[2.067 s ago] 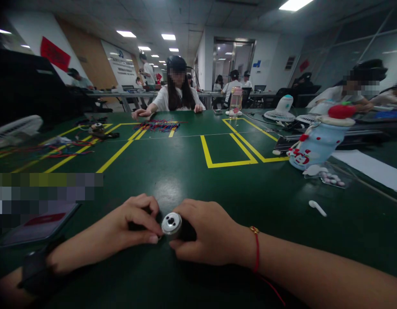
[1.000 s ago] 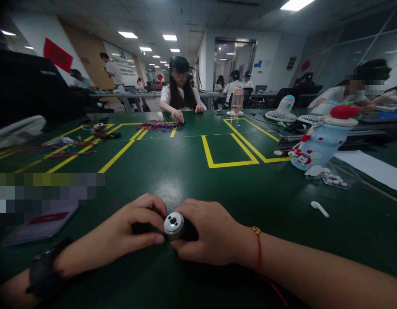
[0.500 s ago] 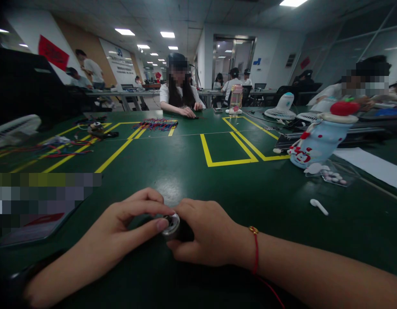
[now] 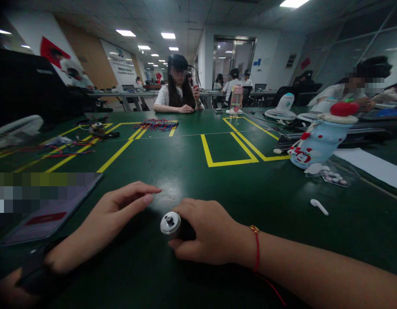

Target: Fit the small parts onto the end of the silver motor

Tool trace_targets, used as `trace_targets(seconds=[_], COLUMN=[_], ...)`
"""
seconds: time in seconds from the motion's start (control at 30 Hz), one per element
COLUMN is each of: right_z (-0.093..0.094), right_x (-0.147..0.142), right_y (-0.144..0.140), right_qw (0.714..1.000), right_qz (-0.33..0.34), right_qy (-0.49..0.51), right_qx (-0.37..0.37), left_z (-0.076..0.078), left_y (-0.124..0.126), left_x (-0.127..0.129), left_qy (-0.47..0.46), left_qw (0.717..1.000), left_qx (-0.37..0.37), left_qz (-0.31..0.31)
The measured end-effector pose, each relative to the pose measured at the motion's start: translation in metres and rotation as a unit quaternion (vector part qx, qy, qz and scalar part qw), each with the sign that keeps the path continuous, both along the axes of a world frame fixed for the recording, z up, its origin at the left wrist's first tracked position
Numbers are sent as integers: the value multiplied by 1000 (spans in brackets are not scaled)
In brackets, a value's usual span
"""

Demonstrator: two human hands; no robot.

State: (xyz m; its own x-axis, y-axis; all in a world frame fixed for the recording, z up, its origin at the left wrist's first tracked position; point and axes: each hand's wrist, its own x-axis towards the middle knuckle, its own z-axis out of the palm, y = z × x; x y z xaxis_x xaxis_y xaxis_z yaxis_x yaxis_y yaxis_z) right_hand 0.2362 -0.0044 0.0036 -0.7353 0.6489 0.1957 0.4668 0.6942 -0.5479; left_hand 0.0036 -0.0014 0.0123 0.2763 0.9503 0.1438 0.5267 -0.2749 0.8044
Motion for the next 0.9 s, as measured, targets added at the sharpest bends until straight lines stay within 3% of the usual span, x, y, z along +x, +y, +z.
trace_targets(seconds=[0.17,0.47,0.57,0.7,0.9], right_z=[0,2,2,1,-3], right_x=[0,0,0,0,-1], right_y=[0,1,0,-1,1], right_qw=[1000,1000,1000,1000,1000], right_qz=[-1,-1,-3,-11,-3], right_qy=[-1,-5,-7,-12,-2], right_qx=[-7,-15,-13,-9,5], left_z=[-10,-7,-9,-8,5], left_y=[16,13,12,4,-19], left_x=[-14,-12,-11,-4,17], left_qy=[-16,-3,44,124,54], left_qw=[997,998,999,984,985], left_qx=[-54,-59,-4,109,127], left_qz=[61,38,10,-75,-105])
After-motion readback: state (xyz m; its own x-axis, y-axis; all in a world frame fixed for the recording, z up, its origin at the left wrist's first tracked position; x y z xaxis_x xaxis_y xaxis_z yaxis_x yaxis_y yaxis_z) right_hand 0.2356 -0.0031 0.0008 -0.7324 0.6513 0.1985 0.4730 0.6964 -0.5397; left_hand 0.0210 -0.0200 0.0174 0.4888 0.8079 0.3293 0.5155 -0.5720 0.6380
